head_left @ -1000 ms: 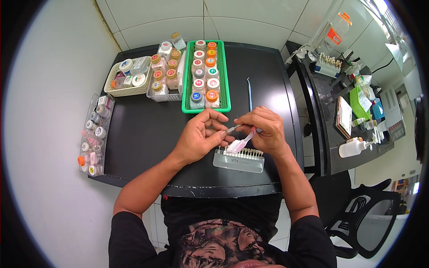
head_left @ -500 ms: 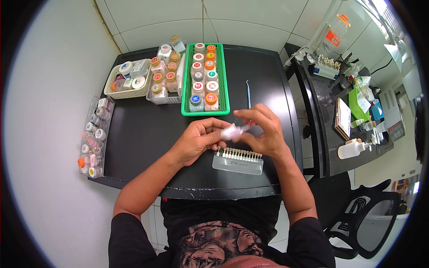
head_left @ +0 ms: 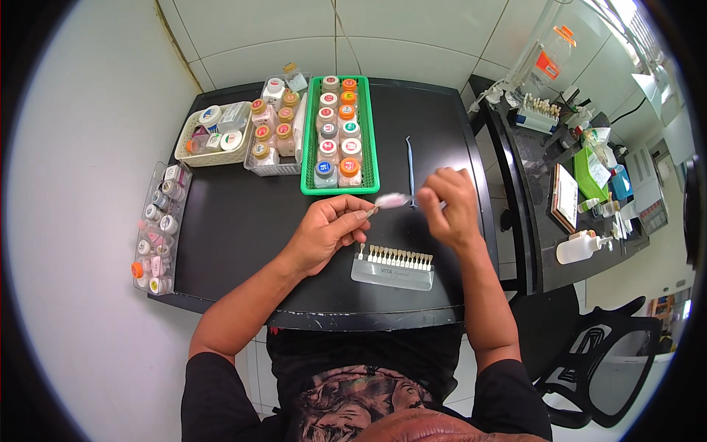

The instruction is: The person applies pink material to a dental prosthetic using a small tool, then uses a brush to smooth the surface while comparing the prosthetic against a tooth shade guide.

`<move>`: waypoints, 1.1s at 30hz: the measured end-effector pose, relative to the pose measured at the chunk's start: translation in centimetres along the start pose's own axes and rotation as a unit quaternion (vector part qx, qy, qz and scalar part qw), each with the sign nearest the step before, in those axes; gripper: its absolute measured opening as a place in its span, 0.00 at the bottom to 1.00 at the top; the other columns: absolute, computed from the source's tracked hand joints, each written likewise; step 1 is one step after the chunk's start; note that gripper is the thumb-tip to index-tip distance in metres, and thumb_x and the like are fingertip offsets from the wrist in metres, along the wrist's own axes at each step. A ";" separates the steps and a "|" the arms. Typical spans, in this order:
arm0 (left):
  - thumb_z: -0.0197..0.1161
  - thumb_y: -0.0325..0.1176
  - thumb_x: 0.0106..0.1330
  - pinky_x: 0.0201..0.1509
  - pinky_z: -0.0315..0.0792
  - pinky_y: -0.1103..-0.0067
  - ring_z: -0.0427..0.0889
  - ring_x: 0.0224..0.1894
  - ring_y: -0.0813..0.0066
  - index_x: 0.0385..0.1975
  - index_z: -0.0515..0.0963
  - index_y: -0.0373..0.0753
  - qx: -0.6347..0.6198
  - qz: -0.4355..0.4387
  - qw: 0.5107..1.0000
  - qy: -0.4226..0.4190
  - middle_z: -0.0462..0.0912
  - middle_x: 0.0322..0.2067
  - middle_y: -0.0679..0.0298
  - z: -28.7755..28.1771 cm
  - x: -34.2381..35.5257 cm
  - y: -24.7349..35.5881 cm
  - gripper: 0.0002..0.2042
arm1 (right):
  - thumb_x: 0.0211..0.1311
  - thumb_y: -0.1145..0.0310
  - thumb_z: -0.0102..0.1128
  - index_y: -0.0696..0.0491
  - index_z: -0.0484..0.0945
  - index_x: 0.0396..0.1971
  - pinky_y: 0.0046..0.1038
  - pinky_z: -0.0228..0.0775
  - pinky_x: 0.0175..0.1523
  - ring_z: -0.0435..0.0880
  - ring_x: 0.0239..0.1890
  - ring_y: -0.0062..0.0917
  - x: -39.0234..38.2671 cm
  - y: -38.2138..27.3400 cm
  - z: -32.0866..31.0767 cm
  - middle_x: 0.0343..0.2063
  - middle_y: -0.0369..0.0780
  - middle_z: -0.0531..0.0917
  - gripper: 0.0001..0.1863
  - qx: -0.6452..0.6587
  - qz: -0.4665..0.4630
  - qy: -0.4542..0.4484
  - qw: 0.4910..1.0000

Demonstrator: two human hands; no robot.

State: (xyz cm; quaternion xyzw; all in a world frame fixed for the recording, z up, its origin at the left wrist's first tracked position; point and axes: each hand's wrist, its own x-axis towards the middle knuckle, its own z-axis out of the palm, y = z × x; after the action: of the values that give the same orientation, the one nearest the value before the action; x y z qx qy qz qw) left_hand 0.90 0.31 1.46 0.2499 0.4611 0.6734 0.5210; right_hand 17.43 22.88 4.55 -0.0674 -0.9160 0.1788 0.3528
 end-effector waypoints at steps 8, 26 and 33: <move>0.64 0.30 0.82 0.39 0.76 0.87 0.84 0.35 0.85 0.59 0.83 0.33 0.135 0.073 0.987 0.050 0.87 0.40 0.66 0.4 0.2 0.0 0.12 | 0.70 0.51 0.72 0.51 0.79 0.20 0.40 0.58 0.41 0.75 0.27 0.35 -0.1 -0.4 -0.3 0.20 0.37 0.73 0.23 -0.086 0.054 0.027 0.994; 0.62 0.25 0.80 0.38 0.76 0.84 0.81 0.33 0.85 0.50 0.84 0.31 0.349 0.219 0.906 0.099 0.81 0.36 0.68 1.3 -0.1 -0.1 0.07 | 0.71 0.47 0.71 0.49 0.78 0.15 0.40 0.58 0.40 0.75 0.24 0.34 -0.3 -1.5 1.2 0.16 0.35 0.74 0.28 -0.115 0.064 0.032 0.991; 0.63 0.25 0.79 0.35 0.72 0.85 0.80 0.32 0.86 0.48 0.83 0.32 0.374 0.232 0.891 0.110 0.80 0.35 0.68 1.6 -0.2 0.1 0.05 | 0.70 0.47 0.72 0.50 0.80 0.15 0.39 0.58 0.40 0.77 0.25 0.34 -0.1 -1.6 0.9 0.16 0.36 0.75 0.27 -0.136 0.093 0.039 0.986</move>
State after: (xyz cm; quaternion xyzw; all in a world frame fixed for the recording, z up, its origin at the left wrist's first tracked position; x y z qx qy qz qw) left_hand 2.20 0.72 2.27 0.4506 0.6623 0.5758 0.1634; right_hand 16.92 21.09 4.49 -0.2061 -0.9071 0.0819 0.3577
